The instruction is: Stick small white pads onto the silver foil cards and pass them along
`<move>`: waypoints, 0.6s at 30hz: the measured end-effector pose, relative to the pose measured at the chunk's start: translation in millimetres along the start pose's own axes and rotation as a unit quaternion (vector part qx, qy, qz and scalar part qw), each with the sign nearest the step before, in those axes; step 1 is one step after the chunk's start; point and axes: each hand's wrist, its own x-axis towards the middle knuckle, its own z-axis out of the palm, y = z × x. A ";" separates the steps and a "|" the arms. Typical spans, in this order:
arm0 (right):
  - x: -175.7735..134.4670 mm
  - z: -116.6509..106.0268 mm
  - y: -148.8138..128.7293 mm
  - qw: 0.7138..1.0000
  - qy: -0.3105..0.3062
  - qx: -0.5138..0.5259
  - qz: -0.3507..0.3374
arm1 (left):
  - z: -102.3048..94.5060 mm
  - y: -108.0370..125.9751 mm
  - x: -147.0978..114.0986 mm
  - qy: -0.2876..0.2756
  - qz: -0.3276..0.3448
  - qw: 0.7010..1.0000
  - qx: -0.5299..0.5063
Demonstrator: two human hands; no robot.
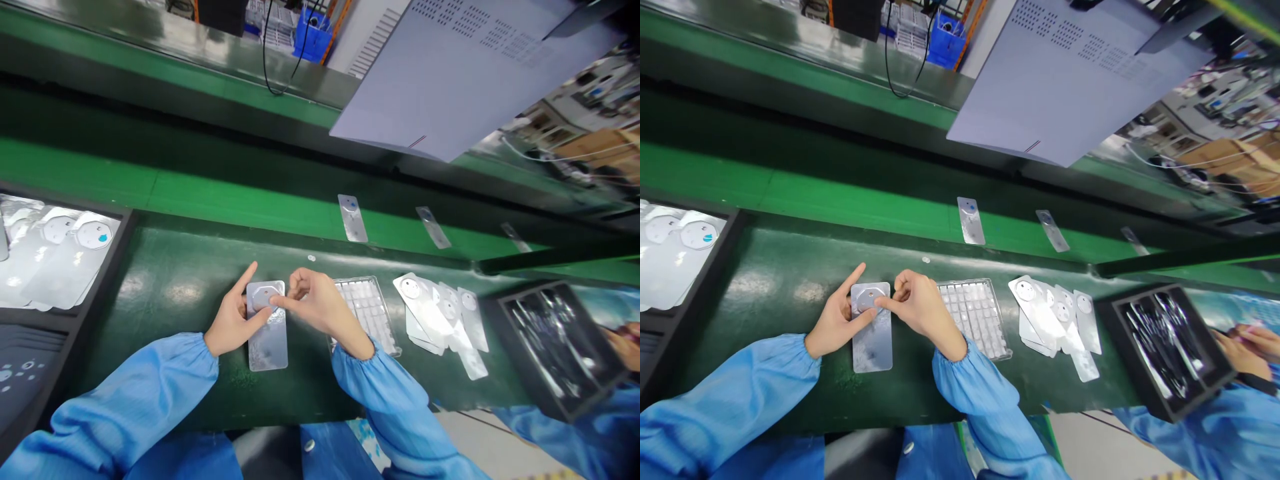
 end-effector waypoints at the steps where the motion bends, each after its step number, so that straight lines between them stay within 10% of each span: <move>1: 0.1 2.0 3.1 1.000 0.003 0.031 0.000 | 0.1 -0.2 1.0 0.006 -0.003 1.000 -0.004; 13: -21.4 20.5 28.5 0.975 -0.062 0.209 -0.029 | 2.3 -2.2 10.6 0.100 -0.005 0.995 0.018; 18: -53.5 25.2 39.4 0.973 0.013 0.228 -0.023 | -39.7 44.3 75.1 0.183 0.094 0.971 0.125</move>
